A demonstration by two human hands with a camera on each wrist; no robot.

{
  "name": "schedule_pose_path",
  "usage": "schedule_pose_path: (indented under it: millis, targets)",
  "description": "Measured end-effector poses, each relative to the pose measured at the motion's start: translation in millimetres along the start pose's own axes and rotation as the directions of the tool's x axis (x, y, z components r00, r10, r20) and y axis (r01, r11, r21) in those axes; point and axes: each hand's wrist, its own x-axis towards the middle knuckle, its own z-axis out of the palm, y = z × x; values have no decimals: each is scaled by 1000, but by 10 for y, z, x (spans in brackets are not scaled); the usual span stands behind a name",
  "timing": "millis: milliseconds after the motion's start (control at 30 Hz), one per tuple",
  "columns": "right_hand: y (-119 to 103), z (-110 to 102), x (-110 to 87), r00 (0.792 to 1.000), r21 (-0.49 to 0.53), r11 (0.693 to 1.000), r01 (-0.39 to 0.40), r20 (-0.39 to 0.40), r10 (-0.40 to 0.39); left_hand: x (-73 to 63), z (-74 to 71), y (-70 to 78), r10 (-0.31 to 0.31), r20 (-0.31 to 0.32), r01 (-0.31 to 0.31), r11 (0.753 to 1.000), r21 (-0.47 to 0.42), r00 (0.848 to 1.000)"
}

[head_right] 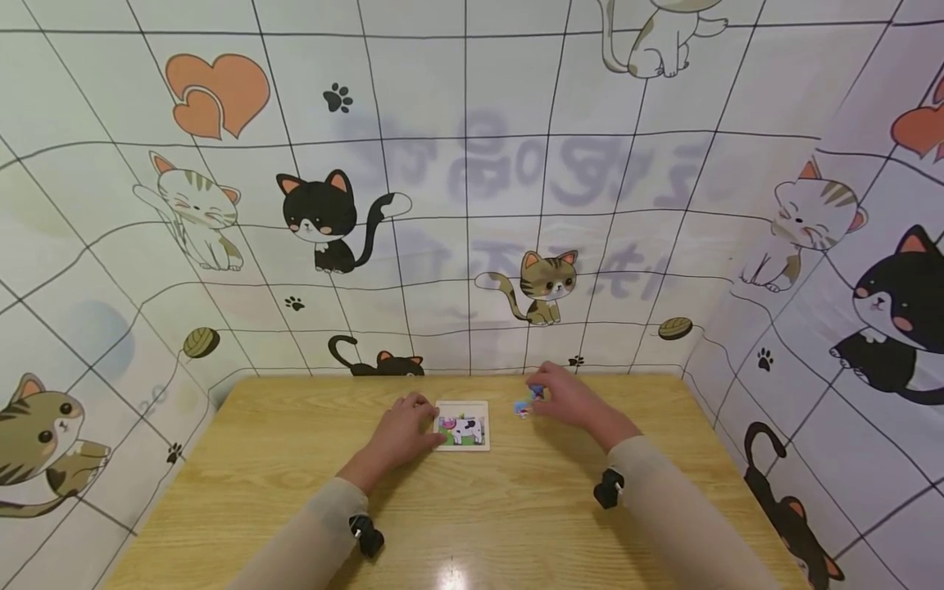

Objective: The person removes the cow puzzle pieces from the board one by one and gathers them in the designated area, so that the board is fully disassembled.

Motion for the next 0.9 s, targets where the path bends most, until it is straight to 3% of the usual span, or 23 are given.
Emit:
schedule_pose_path:
  millis: [300,900]
  targets:
    - [124,-81,-111,1000,-50,999,-15,-17,15,-3,-1,2,1,-4,-1,1000,6,1000]
    - [275,-152,-289,998,14,998,-64,-21,64,-3,-19,6,0,-1,0,1000,-2,1000]
